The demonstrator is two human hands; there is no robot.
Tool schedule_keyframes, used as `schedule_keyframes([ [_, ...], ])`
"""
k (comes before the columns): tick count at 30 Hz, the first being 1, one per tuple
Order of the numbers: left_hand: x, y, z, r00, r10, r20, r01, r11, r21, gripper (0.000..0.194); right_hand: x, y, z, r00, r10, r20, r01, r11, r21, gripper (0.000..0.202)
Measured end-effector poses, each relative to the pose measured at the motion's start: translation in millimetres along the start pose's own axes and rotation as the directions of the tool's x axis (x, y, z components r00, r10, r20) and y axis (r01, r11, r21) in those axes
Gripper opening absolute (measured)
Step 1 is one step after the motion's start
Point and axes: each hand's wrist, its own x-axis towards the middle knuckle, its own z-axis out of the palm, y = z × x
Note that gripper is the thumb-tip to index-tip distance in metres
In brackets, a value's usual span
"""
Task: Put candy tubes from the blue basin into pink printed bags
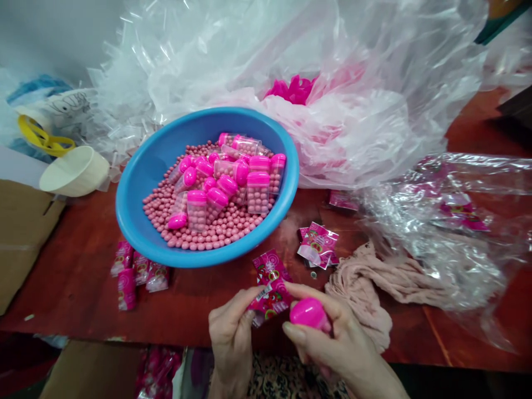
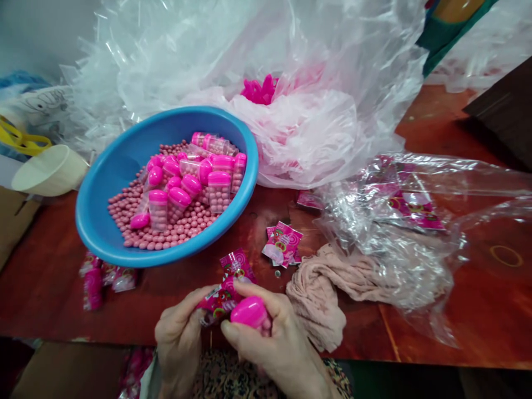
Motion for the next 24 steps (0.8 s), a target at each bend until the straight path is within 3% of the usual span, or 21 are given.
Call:
schedule_keyframes([
  [3,-1,-4,-2.9,0.997,-0.075,-0.005,0.075,0.997,-0.018,0.020,-6,-2,-6,0.989,0.045,0.143,-0.065,0.988,0.138,0.052],
  [5,-2,-12,-5.9,0.987,-0.156,-0.038,0.154,0.986,-0.058,0.020,-6,-1,-11,0.979,-0.016,0.205,-0.052,0.945,0.324,0.050],
  [7,-3,-20,-8.5,0.970,-0.236,-0.060,0.227,0.966,-0.125,0.015,-2,-1,-14,0.990,-0.094,0.101,0.036,0.883,0.468,0.042],
  [9,-4,-25,-9.4,0.952,-0.303,-0.054,0.287,0.937,-0.200,0.009,5,-4,-14,0.989,-0.096,-0.117,0.142,0.857,0.496,0.039],
  [12,-5,-25,-6.8,0.925,-0.379,0.007,0.366,0.888,-0.277,0.006,16,-10,-6,0.937,-0.062,-0.343,0.229,0.853,0.469,0.044],
  [14,-6,-22,-3.7,0.911,-0.408,0.051,0.404,0.865,-0.296,0.006,19,-12,4,0.930,-0.084,-0.358,0.259,0.840,0.476,0.045],
  [20,-12,-18,2.8,0.901,-0.423,0.100,0.433,0.857,-0.281,0.008,19,0,25,0.970,-0.134,-0.205,0.226,0.812,0.539,0.043],
  [24,-13,-14,7.4,0.919,-0.387,0.072,0.391,0.879,-0.271,0.009,22,7,26,0.958,-0.090,-0.272,0.235,0.792,0.564,0.047],
])
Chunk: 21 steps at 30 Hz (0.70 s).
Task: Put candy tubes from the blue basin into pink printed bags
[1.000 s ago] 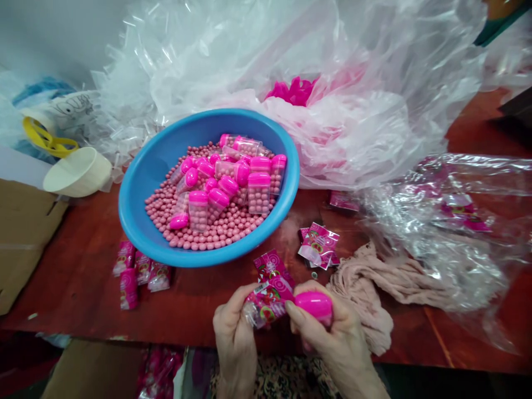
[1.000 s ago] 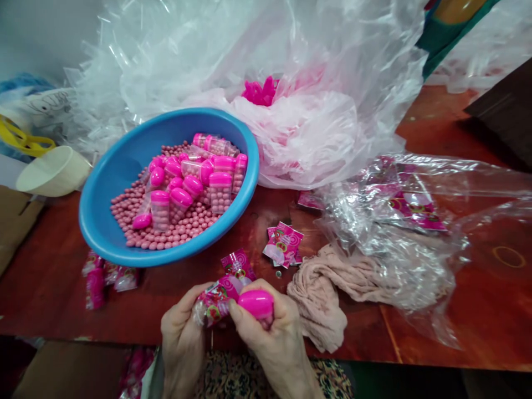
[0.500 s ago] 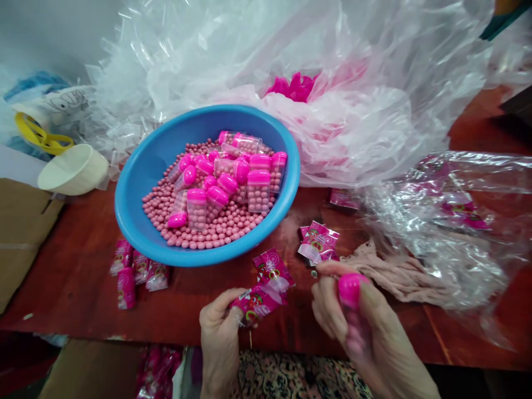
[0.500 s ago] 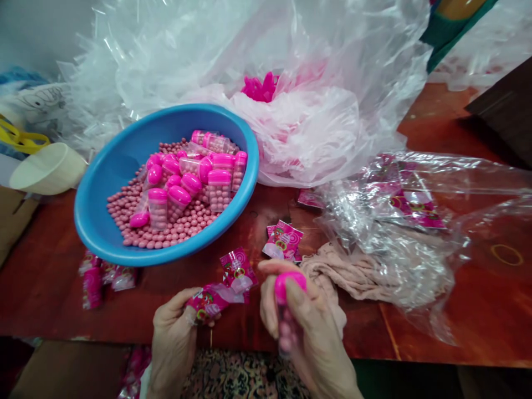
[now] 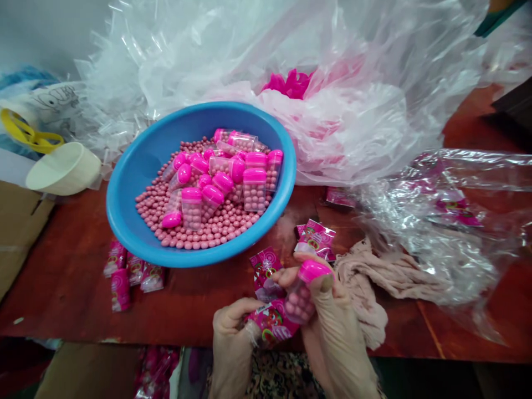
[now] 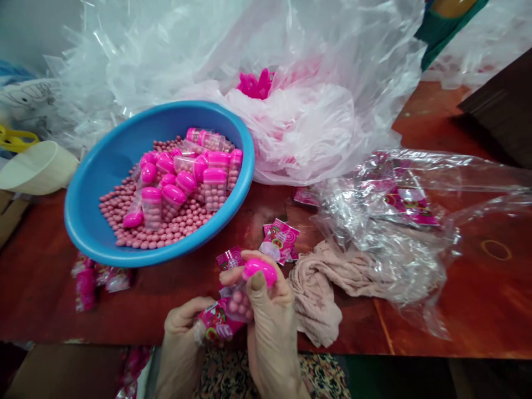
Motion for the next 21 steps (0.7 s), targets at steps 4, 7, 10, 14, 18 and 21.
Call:
schedule_keyframes([
  [4,-3,6,9.7,0.998,0.058,0.022,-0.058,0.998,0.028,0.005,5,-2,2,0.996,0.042,-0.083,-0.032,0.992,0.120,0.042],
  [7,-7,7,14.7,0.993,0.117,0.018,-0.118,0.990,0.074,0.008,6,-3,4,0.991,0.075,-0.109,-0.057,0.986,0.153,0.042],
  [10,-10,3,15.1,0.987,0.158,-0.002,-0.157,0.980,0.121,0.012,4,-2,6,0.988,0.077,-0.131,-0.051,0.980,0.191,0.040],
  [14,-11,-8,11.3,0.989,0.147,-0.021,-0.143,0.979,0.148,0.008,1,1,7,0.988,0.080,-0.129,-0.051,0.975,0.218,0.038],
  [18,-16,-16,6.0,0.993,0.115,-0.019,-0.110,0.982,0.152,0.007,2,2,7,0.989,0.062,-0.137,-0.039,0.986,0.163,0.041],
  [21,-23,-15,-0.2,0.998,0.066,0.004,-0.066,0.988,0.139,0.015,5,-1,4,0.986,0.052,-0.157,-0.031,0.991,0.129,0.040],
])
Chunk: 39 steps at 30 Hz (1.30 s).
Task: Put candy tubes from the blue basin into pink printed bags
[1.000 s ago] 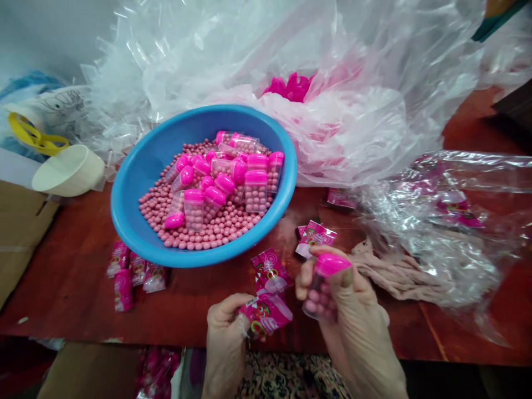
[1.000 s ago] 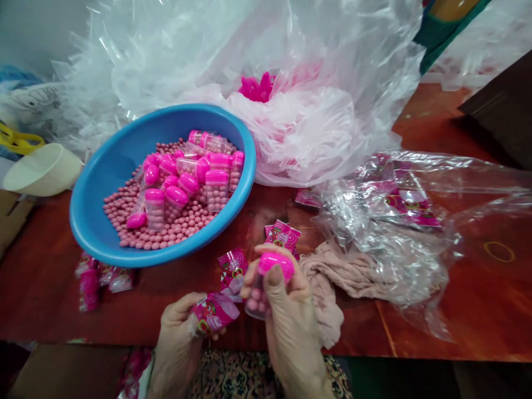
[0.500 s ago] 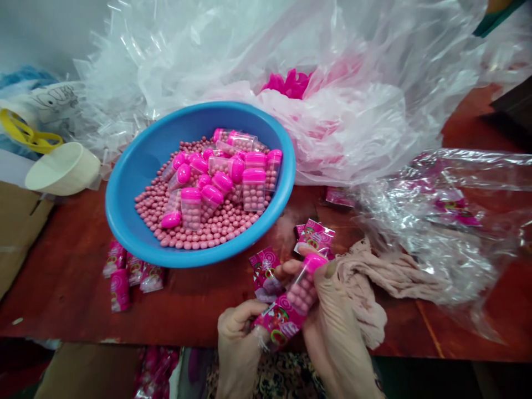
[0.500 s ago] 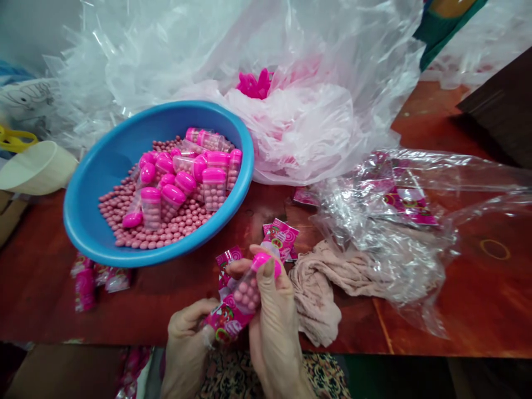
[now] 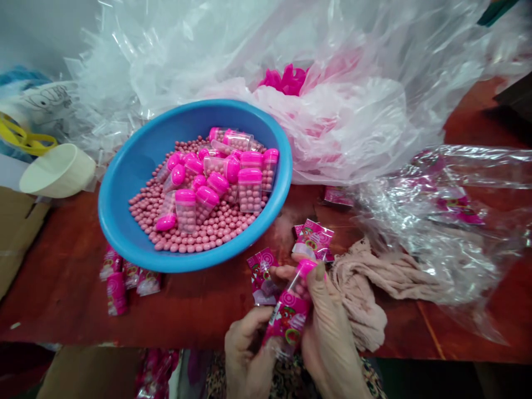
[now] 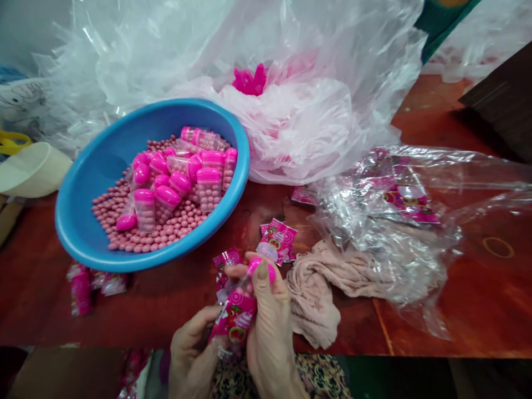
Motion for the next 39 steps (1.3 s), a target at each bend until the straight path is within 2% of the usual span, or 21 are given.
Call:
schedule_keyframes([
  [1,-1,2,-2.3,0.998,-0.045,0.039,0.047,0.997,-0.059,0.021,1,-2,-1,1.000,-0.005,-0.001,0.005,1.000,-0.011,0.039],
  [3,1,6,-5.9,0.966,-0.139,0.218,0.192,0.950,-0.248,0.031,4,-6,-3,1.000,-0.014,0.007,0.014,0.999,-0.035,0.038],
  [5,6,11,-6.8,0.886,-0.150,0.440,0.334,0.864,-0.378,0.047,5,-8,-5,0.999,-0.008,0.034,0.010,0.998,-0.063,0.038],
  [6,9,14,-6.1,0.850,-0.141,0.508,0.373,0.841,-0.392,0.054,5,-8,-5,0.998,-0.002,0.056,0.006,0.997,-0.075,0.038],
  [7,12,17,-4.7,0.835,-0.140,0.532,0.386,0.837,-0.387,0.058,5,-7,-5,0.996,0.006,0.085,0.001,0.996,-0.086,0.037],
  [12,17,27,5.8,0.890,-0.240,0.387,0.371,0.875,-0.312,0.028,1,2,-9,0.970,0.043,0.241,-0.003,0.987,-0.164,0.028],
  [16,16,27,11.5,0.889,-0.238,0.391,0.357,0.894,-0.269,0.027,-1,6,-20,0.949,0.003,0.316,0.115,0.929,-0.353,0.021],
  [20,18,27,13.5,0.923,-0.172,0.343,0.254,0.944,-0.209,0.025,0,5,-29,0.921,-0.025,0.389,0.239,0.825,-0.512,0.011],
  [23,21,29,12.9,0.948,-0.122,0.293,0.170,0.975,-0.143,0.013,0,3,-31,0.873,-0.087,0.480,0.397,0.699,-0.595,0.011],
  [25,23,30,11.7,0.964,-0.101,0.248,0.122,0.990,-0.074,0.013,0,1,-32,0.848,-0.200,0.491,0.502,0.599,-0.624,0.015],
  [28,25,31,9.9,0.974,-0.045,0.220,0.051,0.999,-0.020,0.026,1,-3,-33,0.749,-0.388,0.536,0.662,0.439,-0.607,0.018],
  [30,25,32,9.2,0.973,0.001,0.229,0.000,1.000,-0.007,0.030,1,-7,-34,0.690,-0.421,0.588,0.724,0.387,-0.572,0.016],
  [32,25,33,8.9,0.968,0.051,0.245,-0.057,0.998,0.017,0.030,1,-10,-34,0.671,-0.416,0.614,0.742,0.372,-0.558,0.016],
  [39,26,41,11.4,0.959,0.179,0.220,-0.208,0.971,0.115,0.030,-1,-14,-36,0.688,-0.364,0.628,0.723,0.416,-0.551,0.014],
])
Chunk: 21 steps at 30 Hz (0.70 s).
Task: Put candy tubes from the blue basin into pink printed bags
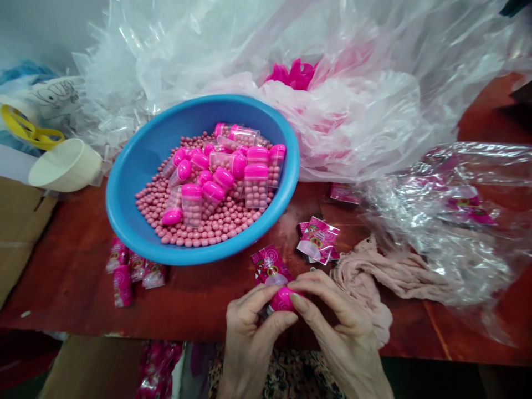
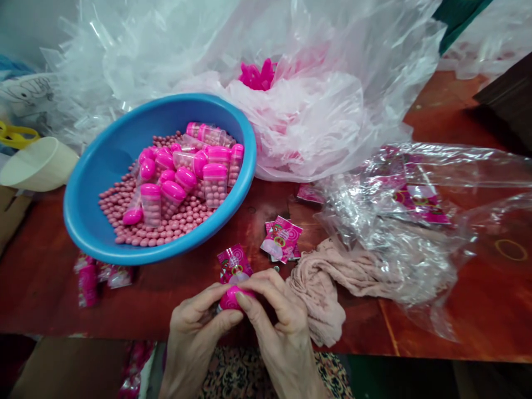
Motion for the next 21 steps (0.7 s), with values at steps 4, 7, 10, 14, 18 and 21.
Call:
schedule_keyframes([
  [4,2.5,2.8,-0.4,1.000,0.026,0.012,-0.027,0.999,0.041,0.028,0.0,0.7,0.1,0.999,-0.037,0.023,0.038,0.999,-0.017,0.015],
  [7,2.7,2.4,-1.4,1.000,0.016,0.012,-0.016,0.999,0.037,0.028,-0.4,0.4,1.3,0.997,-0.066,0.031,0.068,0.996,-0.056,0.017],
  [10,2.7,2.1,-1.9,1.000,-0.003,0.014,0.003,1.000,0.025,0.029,-1.6,-0.1,2.0,0.997,-0.059,0.044,0.063,0.994,-0.084,0.018],
  [14,4.4,4.3,-1.9,1.000,-0.015,0.016,0.015,1.000,0.014,0.034,-2.7,1.1,3.8,0.994,-0.091,0.056,0.097,0.989,-0.113,0.018],
  [18,5.7,5.2,-3.8,0.999,-0.034,0.010,0.034,0.999,-0.016,0.033,-3.9,4.6,7.1,0.996,-0.082,0.047,0.087,0.987,-0.136,0.016],
  [21,4.2,2.4,-7.5,0.991,-0.124,0.045,0.127,0.988,-0.084,0.028,-5.3,8.3,7.5,0.998,-0.055,0.007,0.056,0.987,-0.153,0.021],
])
